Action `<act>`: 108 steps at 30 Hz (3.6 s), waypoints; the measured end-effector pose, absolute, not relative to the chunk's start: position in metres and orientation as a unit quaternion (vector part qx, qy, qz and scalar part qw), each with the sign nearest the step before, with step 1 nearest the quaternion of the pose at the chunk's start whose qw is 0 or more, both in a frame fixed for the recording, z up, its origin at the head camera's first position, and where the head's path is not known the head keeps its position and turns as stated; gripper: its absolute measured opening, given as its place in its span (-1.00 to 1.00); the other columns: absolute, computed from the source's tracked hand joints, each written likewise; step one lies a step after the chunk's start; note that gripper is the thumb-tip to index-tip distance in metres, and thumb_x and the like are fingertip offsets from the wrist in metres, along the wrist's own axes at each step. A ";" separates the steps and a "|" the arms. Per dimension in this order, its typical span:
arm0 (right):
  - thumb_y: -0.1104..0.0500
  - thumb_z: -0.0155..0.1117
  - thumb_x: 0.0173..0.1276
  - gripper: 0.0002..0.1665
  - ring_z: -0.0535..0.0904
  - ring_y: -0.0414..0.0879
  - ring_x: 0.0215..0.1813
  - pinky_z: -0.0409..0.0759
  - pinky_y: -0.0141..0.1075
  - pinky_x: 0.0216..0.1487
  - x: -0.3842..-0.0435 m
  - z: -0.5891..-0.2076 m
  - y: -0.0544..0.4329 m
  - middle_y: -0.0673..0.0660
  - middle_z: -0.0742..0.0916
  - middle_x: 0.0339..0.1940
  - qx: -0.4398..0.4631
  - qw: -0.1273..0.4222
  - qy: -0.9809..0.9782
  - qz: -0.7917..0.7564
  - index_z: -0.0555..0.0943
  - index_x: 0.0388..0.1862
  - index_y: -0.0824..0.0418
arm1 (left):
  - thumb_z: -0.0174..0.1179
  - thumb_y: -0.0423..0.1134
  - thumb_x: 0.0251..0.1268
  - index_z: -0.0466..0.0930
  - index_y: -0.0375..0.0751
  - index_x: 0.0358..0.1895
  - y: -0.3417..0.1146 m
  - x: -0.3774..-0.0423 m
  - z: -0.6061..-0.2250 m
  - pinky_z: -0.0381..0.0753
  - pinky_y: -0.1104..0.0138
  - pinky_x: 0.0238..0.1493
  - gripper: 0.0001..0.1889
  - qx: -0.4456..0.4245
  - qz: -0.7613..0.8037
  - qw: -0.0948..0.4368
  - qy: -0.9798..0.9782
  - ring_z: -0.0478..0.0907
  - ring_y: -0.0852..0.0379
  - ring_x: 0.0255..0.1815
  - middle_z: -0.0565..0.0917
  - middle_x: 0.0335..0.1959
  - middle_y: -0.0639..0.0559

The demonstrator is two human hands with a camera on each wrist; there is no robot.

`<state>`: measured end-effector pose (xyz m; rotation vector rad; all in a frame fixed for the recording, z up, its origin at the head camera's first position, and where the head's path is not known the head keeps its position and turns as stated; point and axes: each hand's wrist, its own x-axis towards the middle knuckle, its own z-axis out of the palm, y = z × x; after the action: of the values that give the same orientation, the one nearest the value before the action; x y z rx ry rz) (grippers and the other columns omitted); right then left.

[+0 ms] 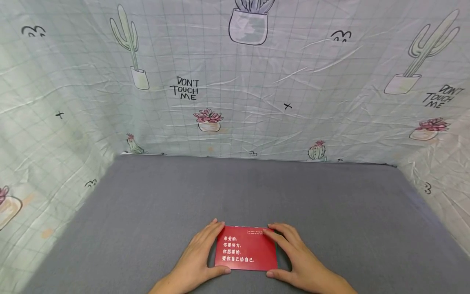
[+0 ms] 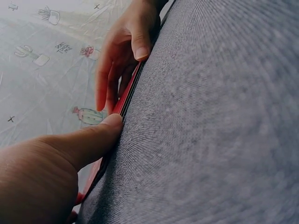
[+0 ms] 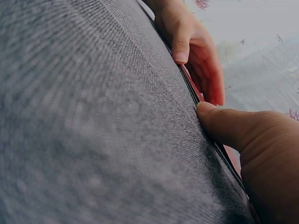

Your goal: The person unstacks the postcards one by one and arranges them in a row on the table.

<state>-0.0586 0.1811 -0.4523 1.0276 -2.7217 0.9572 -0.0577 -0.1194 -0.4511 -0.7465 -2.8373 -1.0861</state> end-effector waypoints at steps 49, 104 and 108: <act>-0.19 0.37 0.18 -0.26 0.15 0.03 0.37 0.60 -0.16 0.04 -0.100 -0.394 0.130 0.06 0.25 0.43 0.377 0.099 -0.858 0.335 0.46 0.30 0.03 | 0.56 -0.21 -0.16 0.18 -0.01 0.46 -0.169 -0.092 -0.391 0.51 -0.02 0.09 0.02 -0.267 -0.406 0.100 -0.868 0.20 0.11 0.37 0.16 0.45 0.14; -0.18 0.38 0.16 -0.26 0.11 -0.06 0.40 0.52 -0.18 0.13 -0.177 -0.395 0.004 0.10 0.31 0.42 0.334 0.058 -0.883 0.323 0.49 0.29 0.04 | 0.47 -0.11 0.00 0.05 0.14 0.51 -0.273 -0.154 -0.403 0.42 -0.22 0.05 -0.01 -0.133 -0.407 0.059 -0.902 0.11 -0.13 0.37 0.11 0.48 -0.10; -0.19 0.38 0.15 -0.27 0.12 -0.06 0.40 0.49 -0.14 0.16 -0.182 -0.402 -0.003 0.10 0.33 0.41 0.329 0.065 -0.887 0.319 0.50 0.28 0.03 | 0.46 -0.07 0.00 0.04 0.17 0.51 -0.280 -0.159 -0.406 0.37 -0.25 0.07 0.00 -0.131 -0.400 0.053 -0.906 0.09 -0.16 0.40 0.10 0.49 -0.11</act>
<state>-0.1820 -0.0035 -0.4020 0.9917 -2.6766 0.9616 -0.1588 -0.2799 -0.4059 -0.3988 -2.7537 -1.2153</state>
